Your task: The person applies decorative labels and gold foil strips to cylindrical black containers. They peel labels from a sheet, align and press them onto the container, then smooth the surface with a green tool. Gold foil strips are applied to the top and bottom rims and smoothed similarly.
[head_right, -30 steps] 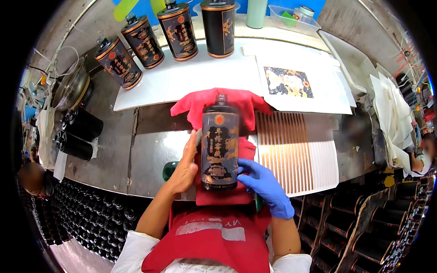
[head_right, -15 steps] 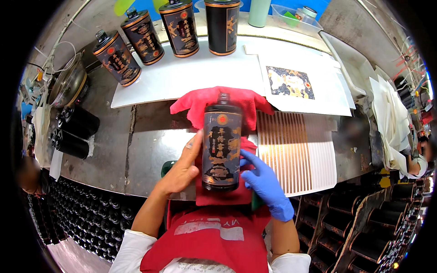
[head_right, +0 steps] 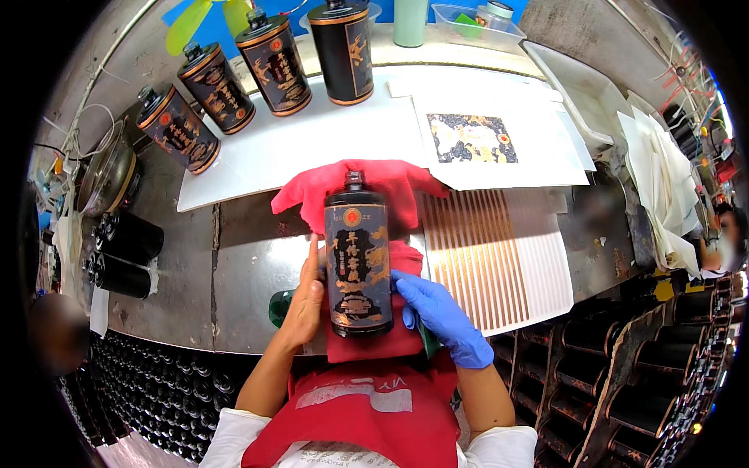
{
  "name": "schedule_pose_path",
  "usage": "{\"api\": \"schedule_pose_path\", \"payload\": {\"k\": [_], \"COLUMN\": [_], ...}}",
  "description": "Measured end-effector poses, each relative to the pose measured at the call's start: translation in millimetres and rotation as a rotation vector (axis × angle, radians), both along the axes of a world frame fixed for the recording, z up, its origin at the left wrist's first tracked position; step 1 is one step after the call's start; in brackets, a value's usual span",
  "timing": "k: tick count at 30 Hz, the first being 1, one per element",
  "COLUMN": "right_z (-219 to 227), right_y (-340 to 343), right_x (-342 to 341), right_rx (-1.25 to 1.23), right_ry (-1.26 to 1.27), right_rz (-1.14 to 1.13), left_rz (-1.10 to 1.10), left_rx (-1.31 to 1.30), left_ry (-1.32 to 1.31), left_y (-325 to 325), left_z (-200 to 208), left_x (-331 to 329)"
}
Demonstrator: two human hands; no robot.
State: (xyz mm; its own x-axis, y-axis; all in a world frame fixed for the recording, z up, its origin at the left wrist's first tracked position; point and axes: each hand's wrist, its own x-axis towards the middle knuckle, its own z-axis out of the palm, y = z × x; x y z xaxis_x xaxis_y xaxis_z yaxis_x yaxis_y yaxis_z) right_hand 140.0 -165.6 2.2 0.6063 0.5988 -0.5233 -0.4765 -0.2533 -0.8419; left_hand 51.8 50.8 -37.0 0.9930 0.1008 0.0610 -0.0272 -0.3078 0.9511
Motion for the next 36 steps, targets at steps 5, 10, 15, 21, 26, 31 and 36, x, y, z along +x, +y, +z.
{"api": "schedule_pose_path", "payload": {"k": [5,10,15,21,26,31,36], "right_z": [-1,14,-10,5,1,17,5], "right_y": [5,11,23,21,20,12,6], "right_x": [-5,20,31,41,30,26,26], "right_rx": [0.003,-0.028,0.15,0.02,0.097,-0.074,0.034], "right_ry": [-0.108,-0.11,-0.237,-0.231,-0.326,-0.459,-0.342], "right_rz": [0.032,0.09,0.027,0.094,0.197,0.222,0.209], "left_rz": [-0.013,0.071,0.05,0.035,-0.005,-0.014,-0.027], "left_rx": [0.038,-0.196,0.04,-0.209,-0.239,-0.26,-0.276], "left_ry": [-0.022,-0.059,-0.045,-0.029,0.001,-0.018,0.001], "left_y": [-10,-34,-50,-46,-39,-41,-40], "left_z": [20,55,57,49,45,49,45], "left_x": [8,0,10,7,8,9,8]}}
